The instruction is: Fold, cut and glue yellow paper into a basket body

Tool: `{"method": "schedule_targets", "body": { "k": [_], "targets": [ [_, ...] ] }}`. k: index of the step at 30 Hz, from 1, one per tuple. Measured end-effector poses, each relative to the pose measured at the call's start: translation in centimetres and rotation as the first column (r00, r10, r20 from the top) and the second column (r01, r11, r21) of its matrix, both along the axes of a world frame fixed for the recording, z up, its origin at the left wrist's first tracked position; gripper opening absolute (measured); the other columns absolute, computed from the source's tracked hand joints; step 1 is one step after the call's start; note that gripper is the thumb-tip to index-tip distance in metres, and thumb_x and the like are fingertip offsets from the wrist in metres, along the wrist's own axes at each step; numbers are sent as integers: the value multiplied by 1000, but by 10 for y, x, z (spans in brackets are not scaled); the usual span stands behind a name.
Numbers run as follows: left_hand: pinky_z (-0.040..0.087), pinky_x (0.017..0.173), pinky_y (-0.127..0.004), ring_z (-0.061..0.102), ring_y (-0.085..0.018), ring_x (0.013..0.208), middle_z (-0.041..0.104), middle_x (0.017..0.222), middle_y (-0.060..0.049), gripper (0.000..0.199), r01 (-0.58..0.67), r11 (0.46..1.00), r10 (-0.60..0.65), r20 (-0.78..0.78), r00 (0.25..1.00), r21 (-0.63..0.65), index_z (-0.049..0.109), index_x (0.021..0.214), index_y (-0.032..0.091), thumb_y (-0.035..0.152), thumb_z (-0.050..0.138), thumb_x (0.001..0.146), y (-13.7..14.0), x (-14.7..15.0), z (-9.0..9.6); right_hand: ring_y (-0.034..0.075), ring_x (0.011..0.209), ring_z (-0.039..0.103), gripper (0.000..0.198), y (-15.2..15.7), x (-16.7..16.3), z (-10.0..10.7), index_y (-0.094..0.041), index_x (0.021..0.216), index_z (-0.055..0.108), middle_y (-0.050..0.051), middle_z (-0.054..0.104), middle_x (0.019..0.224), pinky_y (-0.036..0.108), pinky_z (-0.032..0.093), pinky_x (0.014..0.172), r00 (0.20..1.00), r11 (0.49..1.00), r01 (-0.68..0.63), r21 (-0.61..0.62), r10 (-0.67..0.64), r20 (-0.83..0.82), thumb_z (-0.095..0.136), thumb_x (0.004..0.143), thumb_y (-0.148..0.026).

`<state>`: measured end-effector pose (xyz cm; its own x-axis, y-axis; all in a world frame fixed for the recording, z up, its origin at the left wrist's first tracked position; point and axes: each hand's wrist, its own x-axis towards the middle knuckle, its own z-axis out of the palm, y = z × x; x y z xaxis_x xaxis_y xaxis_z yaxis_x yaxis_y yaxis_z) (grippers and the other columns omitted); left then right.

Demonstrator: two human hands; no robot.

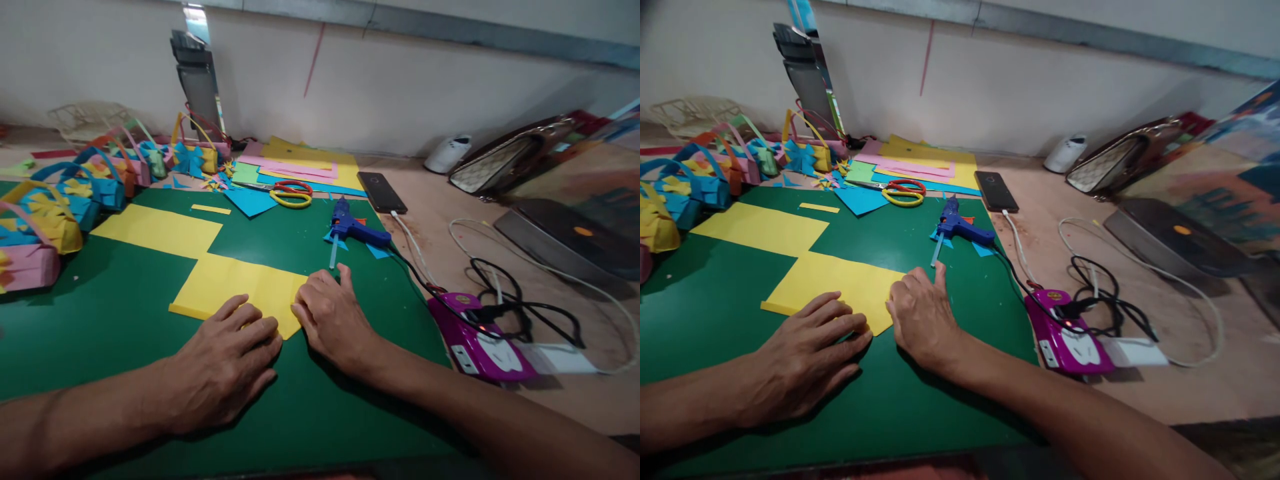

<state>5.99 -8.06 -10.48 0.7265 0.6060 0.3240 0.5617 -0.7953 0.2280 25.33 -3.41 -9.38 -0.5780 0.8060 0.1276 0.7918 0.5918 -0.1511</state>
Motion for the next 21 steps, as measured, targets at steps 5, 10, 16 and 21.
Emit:
{"method": "schedule_targets", "body": {
  "k": [5,10,16,21],
  "targets": [
    [36,91,-45,51,-22,87,62,98,-7,16,3,1000,-3,-4,1000,-2,59,99,16,25,51,90,0,0,1,22,85,49,15,0,1,-2,-16,73,56,7,62,79,46,18,93,1000,999,-8,32,8,-12,49,85,-13],
    [37,88,-45,51,-22,87,61,97,-7,15,9,1000,-9,-34,999,8,59,99,16,25,52,89,0,0,4,22,85,49,15,0,0,-3,-16,73,56,7,62,79,45,18,94,1000,999,-6,47,6,-9,48,85,-13],
    [38,87,-44,50,-22,86,60,97,-8,16,21,1000,-20,-62,998,11,58,101,17,24,50,90,1,1,5,22,86,49,15,0,1,-2,-17,73,56,7,62,79,45,19,93,1000,999,-9,43,9,-8,48,85,-13],
    [36,89,-45,49,-23,87,60,99,-8,17,21,1000,-21,-51,998,-1,58,102,17,24,48,91,1,1,3,22,86,49,15,0,0,0,-16,73,56,7,63,79,45,18,93,1000,1000,-4,9,4,15,48,85,-13]
  ]
}}
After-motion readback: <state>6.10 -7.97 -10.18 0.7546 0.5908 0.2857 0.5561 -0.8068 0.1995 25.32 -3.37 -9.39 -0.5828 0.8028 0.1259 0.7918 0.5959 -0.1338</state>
